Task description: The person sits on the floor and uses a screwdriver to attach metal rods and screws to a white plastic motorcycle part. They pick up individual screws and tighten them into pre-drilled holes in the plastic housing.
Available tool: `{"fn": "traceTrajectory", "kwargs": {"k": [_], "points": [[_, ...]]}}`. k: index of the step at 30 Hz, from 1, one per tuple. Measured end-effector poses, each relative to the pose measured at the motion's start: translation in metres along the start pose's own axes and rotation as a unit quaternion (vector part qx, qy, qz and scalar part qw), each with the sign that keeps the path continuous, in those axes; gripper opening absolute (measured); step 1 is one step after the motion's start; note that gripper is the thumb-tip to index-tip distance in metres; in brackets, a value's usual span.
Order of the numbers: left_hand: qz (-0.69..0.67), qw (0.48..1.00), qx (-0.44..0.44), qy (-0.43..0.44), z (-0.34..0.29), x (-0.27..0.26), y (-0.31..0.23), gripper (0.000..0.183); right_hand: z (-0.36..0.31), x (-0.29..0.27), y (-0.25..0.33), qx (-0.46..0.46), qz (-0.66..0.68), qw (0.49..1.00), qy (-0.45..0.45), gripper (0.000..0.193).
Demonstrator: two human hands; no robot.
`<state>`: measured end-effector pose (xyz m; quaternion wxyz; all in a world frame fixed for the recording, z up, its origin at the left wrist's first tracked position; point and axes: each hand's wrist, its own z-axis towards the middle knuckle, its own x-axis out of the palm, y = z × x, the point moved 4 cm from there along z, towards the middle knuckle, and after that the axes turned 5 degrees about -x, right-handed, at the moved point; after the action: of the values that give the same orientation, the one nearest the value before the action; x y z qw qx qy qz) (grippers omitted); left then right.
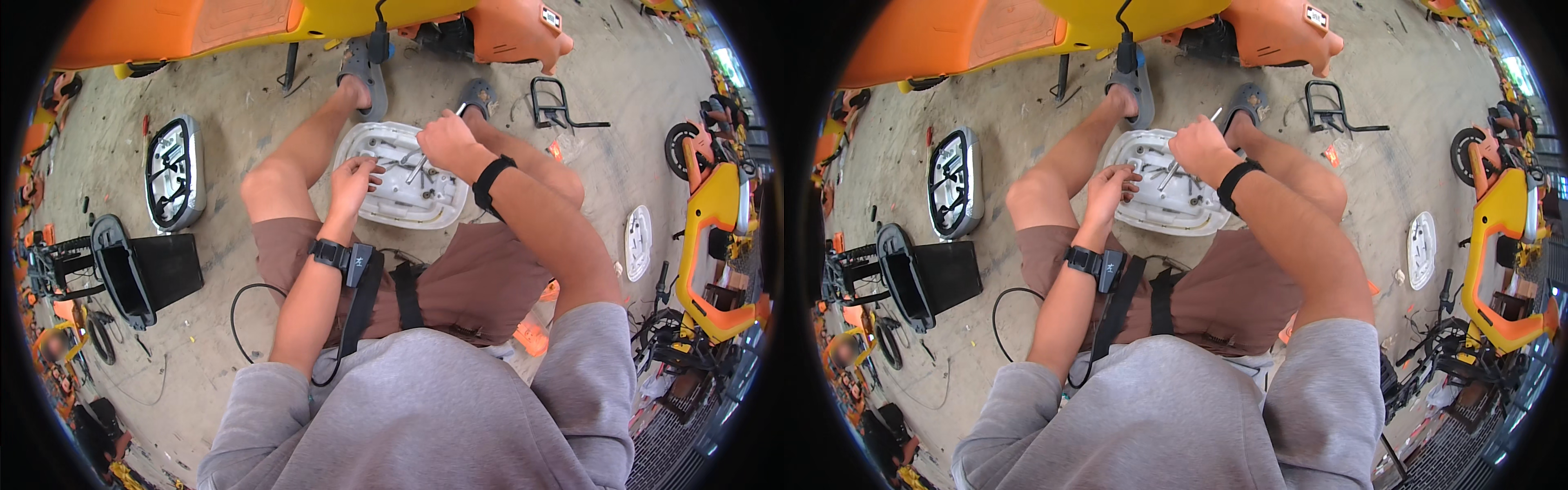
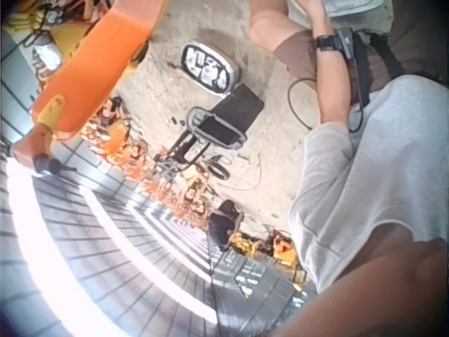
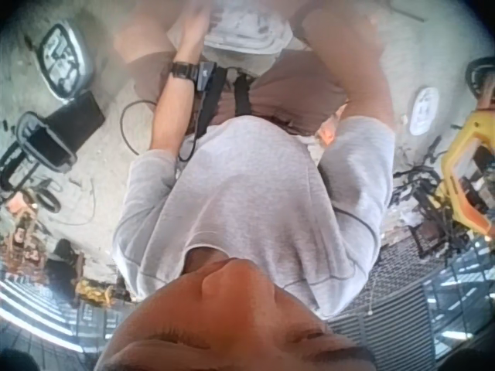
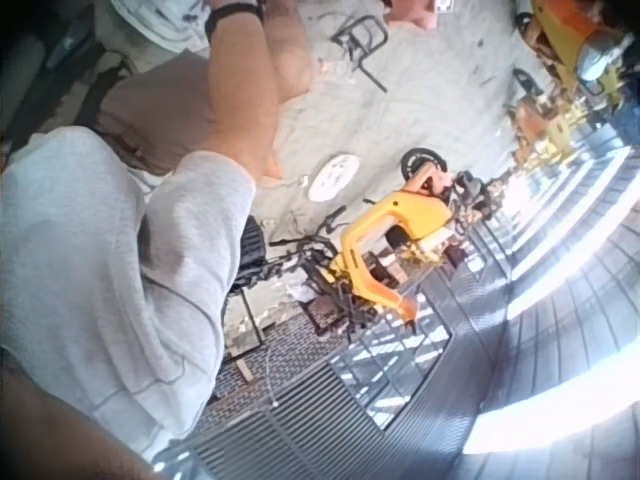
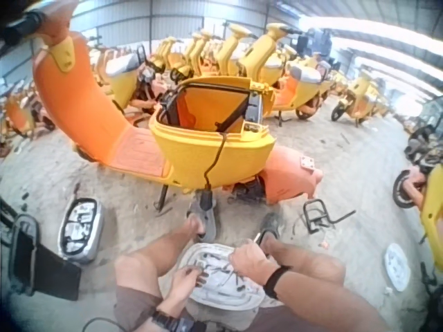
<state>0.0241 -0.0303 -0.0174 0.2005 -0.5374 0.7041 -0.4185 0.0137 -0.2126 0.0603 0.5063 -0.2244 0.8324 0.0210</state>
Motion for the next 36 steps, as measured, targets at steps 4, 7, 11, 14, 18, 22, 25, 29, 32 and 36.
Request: {"fn": "traceTrajectory", "kwargs": {"k": [4,7,11,14,18,22,25,29,32,36], "points": [[-0.011,1.0,0.011,-0.006,0.002,0.001,-0.001,0.024,0.012,-0.008,-0.002,0.026,0.007,1.0,-0.002,0.014],[0.0,1.0,0.008,-0.011,-0.001,-0.005,0.007,0.024,0.022,-0.011,-0.013,0.115,0.097,0.986,-0.075,0.013],[0.007,1.0,0.003,-0.012,0.003,-0.003,0.006,0.023,0.028,-0.009,-0.011,0.051,0.061,0.993,-0.086,0.012],[-0.005,1.0,0.012,-0.009,0.008,0.0,0.006,0.022,0.027,-0.001,0.013,-0.032,0.043,0.997,-0.054,0.011],[-0.034,0.998,0.027,-0.041,0.008,-0.005,0.007,0.023,0.021,0.006,0.018,-0.015,0.138,0.99,-0.025,0.015],[-0.065,0.996,0.02,-0.05,0.005,-0.01,0.004,0.024,0.021,0.005,0.022,0.083,0.204,0.974,-0.047,0.017],[-0.075,0.996,0.009,-0.053,0.007,-0.011,0.004,0.025,0.02,0.006,0.023,0.155,0.262,0.951,-0.058,0.019],[-0.049,0.997,0.009,-0.057,0.003,-0.004,0.002,0.025,0.016,0.007,0.015,0.262,0.35,0.899,-0.038,0.026],[-0.025,0.999,0.004,-0.043,0.003,0.0,0.005,0.025,0.017,0.0,0.018,0.273,0.382,0.883,-0.003,0.031],[0.016,1.0,-0.007,-0.008,0.002,0.006,0.012,0.023,0.018,0.0,0.012,0.233,0.398,0.887,0.017,0.039]]}}
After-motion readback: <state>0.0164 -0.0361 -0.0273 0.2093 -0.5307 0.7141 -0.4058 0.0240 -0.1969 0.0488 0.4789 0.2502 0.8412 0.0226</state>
